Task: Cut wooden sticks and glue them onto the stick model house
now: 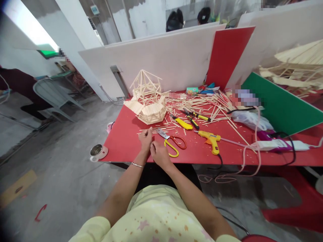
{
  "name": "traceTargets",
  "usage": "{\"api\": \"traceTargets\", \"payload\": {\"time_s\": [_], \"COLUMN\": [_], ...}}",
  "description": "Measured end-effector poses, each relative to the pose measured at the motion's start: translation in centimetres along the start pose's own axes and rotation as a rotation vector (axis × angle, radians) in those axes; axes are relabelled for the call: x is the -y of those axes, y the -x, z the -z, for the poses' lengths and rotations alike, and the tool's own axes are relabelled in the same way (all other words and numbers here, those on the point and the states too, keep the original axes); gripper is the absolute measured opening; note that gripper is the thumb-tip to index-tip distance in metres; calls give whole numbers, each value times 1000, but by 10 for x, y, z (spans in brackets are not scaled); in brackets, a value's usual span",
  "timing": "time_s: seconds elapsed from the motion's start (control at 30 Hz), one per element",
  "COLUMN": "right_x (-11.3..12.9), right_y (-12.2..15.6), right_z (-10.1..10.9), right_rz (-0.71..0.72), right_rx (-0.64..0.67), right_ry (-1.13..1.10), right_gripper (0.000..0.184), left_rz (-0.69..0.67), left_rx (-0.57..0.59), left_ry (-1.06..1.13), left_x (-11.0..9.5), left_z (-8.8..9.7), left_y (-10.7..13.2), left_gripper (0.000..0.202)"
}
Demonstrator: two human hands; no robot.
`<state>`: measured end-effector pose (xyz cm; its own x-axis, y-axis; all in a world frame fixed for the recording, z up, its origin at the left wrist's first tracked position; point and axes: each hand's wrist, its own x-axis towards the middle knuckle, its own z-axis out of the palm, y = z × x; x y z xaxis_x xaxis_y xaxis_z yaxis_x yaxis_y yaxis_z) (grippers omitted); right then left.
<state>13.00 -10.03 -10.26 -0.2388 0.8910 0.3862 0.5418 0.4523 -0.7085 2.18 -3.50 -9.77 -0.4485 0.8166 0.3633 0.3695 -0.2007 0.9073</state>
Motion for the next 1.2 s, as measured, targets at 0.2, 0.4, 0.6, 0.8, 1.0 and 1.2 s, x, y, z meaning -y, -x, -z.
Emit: {"api": "traceTargets", "payload": {"time_s": [0.2,0.4,0.6,0.8,1.0,1.2], "right_x": [-1,0,2,6,5,1], "right_y": [0,0,1,-3,-8,-7], "right_z": [0,1,3,7,4,11], "right_rz": [-12,-14,-24,-53,-53,-77], "right_rx": [1,15,28,-9,-49,-12], "right_ry": [14,46,76,-9,-91,-118], "right_gripper": [23,23,24,23,25,26], "left_rz": [0,13,23,30,66,88], "left_rx": [3,-1,-3,-32,-29,-104], "left_ry": [3,-9,-44,-172,-260,-299], "left_x": [2,2,-1,-7,-1,4], "left_z": [-1,-1,0,1,0,-6], "left_y": [-2,-3,-1,-6,-9,-9], "left_gripper": [50,52,52,53,54,54]}}
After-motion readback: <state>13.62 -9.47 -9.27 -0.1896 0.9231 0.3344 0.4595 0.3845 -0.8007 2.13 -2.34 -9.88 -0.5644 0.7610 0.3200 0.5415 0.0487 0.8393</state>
